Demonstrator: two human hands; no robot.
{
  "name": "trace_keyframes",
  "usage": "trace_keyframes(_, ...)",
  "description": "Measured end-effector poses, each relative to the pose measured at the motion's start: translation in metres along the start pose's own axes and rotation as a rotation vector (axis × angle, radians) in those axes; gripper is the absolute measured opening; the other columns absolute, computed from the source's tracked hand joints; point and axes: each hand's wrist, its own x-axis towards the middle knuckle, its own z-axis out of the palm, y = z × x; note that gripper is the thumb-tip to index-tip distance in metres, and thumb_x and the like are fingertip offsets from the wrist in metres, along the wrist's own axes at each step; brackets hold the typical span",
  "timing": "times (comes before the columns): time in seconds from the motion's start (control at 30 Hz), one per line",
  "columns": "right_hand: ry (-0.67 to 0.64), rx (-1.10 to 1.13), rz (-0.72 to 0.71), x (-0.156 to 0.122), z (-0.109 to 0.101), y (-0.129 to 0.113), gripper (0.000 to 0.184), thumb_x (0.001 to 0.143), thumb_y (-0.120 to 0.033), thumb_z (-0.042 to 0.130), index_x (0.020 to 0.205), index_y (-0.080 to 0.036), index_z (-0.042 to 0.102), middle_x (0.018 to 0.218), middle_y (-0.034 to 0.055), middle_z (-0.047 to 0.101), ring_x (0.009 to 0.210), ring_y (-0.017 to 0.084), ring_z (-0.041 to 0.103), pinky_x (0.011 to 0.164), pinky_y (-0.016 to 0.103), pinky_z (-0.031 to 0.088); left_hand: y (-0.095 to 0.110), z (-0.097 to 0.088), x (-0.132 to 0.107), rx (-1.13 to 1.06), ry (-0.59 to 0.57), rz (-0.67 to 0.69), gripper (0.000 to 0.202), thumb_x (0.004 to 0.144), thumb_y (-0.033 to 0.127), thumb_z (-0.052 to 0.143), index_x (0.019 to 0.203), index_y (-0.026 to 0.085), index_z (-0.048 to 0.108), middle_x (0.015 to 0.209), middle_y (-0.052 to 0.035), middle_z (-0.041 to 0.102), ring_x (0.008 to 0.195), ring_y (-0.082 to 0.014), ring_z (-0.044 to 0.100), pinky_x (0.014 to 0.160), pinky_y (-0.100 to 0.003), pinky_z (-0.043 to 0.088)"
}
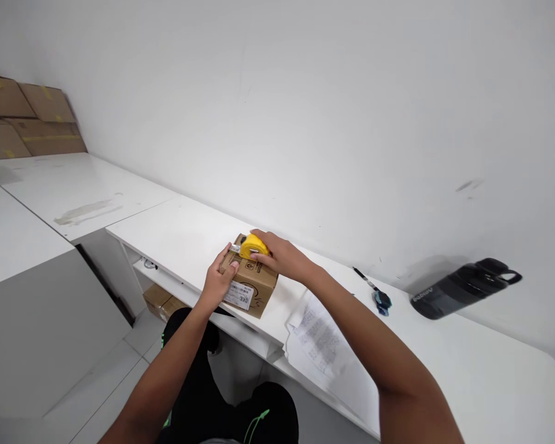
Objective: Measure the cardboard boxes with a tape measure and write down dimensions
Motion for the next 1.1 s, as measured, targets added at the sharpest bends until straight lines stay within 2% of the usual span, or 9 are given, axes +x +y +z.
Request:
trace_keyframes(0.13,0.020,0.027,0.130,-0.046,-0.014,0.014,0.055,0.091,-0.054,0.049,0.140,-0.030,0.040,0.122,0.0093,0.060,0.096,0.025,0.061,0.081,0.042,0.052,0.000,0.001,-0.001,-0.018,-0.007,-0.015,0.065,0.086,0.040,0.060,0.146,0.020,0.043,0.136,-0.0087,0.060,0.120,-0.0240,0.060,0.100,-0.034,0.049)
trace_keyframes(0.23,0.055,0.080,0.204,-0.066,-0.021,0.018,0.054,0.090,-0.055,0.051,0.137,-0.030,0.044,0.118,0.0090,0.061,0.091,0.025,0.060,0.076,0.041,0.053,-0.001,0.002,0.002,-0.019,-0.015,-0.014,0.064,0.086,0.038,0.060,0.145,0.020,0.044,0.135,-0.0086,0.061,0.119,-0.0240,0.061,0.100,-0.034,0.050)
trace_keyframes(0.33,0.071,0.100,0.199,-0.068,-0.024,0.015,0.052,0.088,-0.056,0.052,0.134,-0.030,0.048,0.115,0.0081,0.062,0.090,0.025,0.059,0.076,0.041,0.052,-0.001,0.002,0.005,-0.007,-0.017,-0.018,0.062,0.087,0.038,0.059,0.145,0.020,0.044,0.131,-0.0080,0.064,0.116,-0.0240,0.062,0.098,-0.033,0.051)
trace_keyframes(0.5,0.024,0.059,0.193,-0.070,-0.033,0.007,0.048,0.090,-0.052,0.051,0.133,-0.030,0.048,0.111,0.0065,0.064,0.085,0.022,0.059,0.073,0.037,0.050,0.002,0.002,0.005,0.035,-0.001,-0.049,0.062,0.087,0.038,0.059,0.144,0.022,0.045,0.127,-0.0072,0.066,0.111,-0.0243,0.065,0.091,-0.032,0.055)
trace_keyframes(0.63,0.030,0.060,0.237,-0.086,-0.034,0.009,0.046,0.090,-0.052,0.051,0.130,-0.031,0.050,0.106,0.0050,0.065,0.078,0.020,0.058,0.066,0.034,0.050,0.002,0.002,0.005,0.032,0.014,-0.034,0.060,0.087,0.037,0.059,0.144,0.020,0.047,0.127,-0.0078,0.066,0.111,-0.0238,0.065,0.092,-0.032,0.054)
trace_keyframes(0.73,0.084,0.082,0.253,-0.093,-0.029,0.012,0.046,0.089,-0.052,0.052,0.130,-0.031,0.050,0.108,0.0051,0.065,0.080,0.021,0.060,0.067,0.035,0.051,0.000,0.003,0.007,0.043,0.017,-0.005,0.060,0.087,0.038,0.059,0.143,0.020,0.048,0.129,-0.0077,0.064,0.113,-0.0240,0.064,0.094,-0.032,0.053)
trace_keyframes(0.8,0.121,0.088,0.246,-0.094,-0.028,0.013,0.047,0.089,-0.051,0.054,0.131,-0.030,0.050,0.112,0.0059,0.064,0.085,0.022,0.061,0.070,0.036,0.052,-0.002,0.004,0.009,0.052,0.022,0.011,0.058,0.087,0.038,0.059,0.141,0.021,0.049,0.131,-0.0074,0.063,0.115,-0.0242,0.063,0.096,-0.034,0.052)
trace_keyframes(0.93,0.102,0.105,0.214,-0.087,-0.031,0.012,0.046,0.089,-0.048,0.054,0.130,-0.029,0.051,0.110,0.0052,0.065,0.085,0.022,0.061,0.074,0.037,0.052,-0.003,0.003,0.011,0.049,0.039,0.038,0.056,0.087,0.037,0.059,0.140,0.019,0.051,0.134,-0.0083,0.061,0.120,-0.0246,0.059,0.101,-0.034,0.049)
trace_keyframes(1.1,0.145,0.139,0.119,-0.050,-0.017,0.006,0.049,0.087,-0.045,0.059,0.131,-0.026,0.050,0.121,0.0059,0.063,0.097,0.022,0.061,0.084,0.038,0.050,0.000,0.001,0.010,0.051,0.026,0.015,0.058,0.087,0.038,0.059,0.142,0.021,0.049,0.134,-0.0084,0.061,0.118,-0.0254,0.061,0.097,-0.035,0.052)
